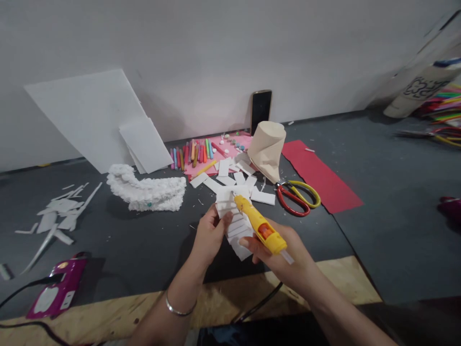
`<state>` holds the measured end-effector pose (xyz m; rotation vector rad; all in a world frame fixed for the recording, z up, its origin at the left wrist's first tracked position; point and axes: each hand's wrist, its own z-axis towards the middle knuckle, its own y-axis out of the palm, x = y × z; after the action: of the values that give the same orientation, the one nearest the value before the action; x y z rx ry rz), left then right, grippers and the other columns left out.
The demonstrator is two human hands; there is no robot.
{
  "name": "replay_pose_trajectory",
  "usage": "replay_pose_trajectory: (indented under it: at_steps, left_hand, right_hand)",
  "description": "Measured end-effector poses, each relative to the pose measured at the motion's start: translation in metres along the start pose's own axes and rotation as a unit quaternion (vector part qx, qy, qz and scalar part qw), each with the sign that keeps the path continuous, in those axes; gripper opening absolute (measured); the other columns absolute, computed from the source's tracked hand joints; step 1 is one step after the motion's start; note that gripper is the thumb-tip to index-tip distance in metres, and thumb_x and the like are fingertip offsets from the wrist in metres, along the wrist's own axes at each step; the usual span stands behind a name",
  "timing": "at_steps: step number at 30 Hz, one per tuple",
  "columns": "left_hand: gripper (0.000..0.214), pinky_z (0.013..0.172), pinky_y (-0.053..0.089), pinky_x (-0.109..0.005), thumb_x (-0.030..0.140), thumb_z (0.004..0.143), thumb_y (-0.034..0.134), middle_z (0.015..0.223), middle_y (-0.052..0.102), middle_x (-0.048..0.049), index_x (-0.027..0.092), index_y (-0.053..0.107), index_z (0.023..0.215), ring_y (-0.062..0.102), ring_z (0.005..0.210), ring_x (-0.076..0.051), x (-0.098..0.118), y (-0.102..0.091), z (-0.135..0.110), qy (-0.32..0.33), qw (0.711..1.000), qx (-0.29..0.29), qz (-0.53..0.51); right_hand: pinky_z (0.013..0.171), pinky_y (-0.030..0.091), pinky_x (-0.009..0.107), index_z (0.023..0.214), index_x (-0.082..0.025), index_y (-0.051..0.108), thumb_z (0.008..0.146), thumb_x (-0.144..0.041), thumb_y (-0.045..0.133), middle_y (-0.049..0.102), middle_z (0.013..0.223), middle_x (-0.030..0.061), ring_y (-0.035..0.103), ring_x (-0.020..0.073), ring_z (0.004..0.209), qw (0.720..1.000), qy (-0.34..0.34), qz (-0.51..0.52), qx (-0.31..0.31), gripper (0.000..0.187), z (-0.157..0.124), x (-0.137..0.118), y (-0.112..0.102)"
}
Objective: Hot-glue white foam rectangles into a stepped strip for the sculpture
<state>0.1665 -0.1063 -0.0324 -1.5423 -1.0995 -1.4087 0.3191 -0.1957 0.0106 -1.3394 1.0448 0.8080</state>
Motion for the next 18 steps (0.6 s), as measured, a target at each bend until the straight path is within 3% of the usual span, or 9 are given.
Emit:
replay_pose_trajectory:
  at_steps: [18]
  left_hand:
    - [0.029,0.091,0.048,-0.03,0.04,0.088,0.065,0.11,0.073,-0.0069,0.02,0.071,0.107,0.064,0.102,-0.021,-0.008,-0.002,0.0,0.036,0.999,0.003,-0.009]
  right_hand:
    - [0.05,0.044,0.024,0.075,-0.021,0.058,0.083,-0.045,0.07,0.063,0.057,-0.0033,0.059,0.0129,0.051,0.999,0.023,0.029,0.017,0.028,-0.013,0.019,-0.007]
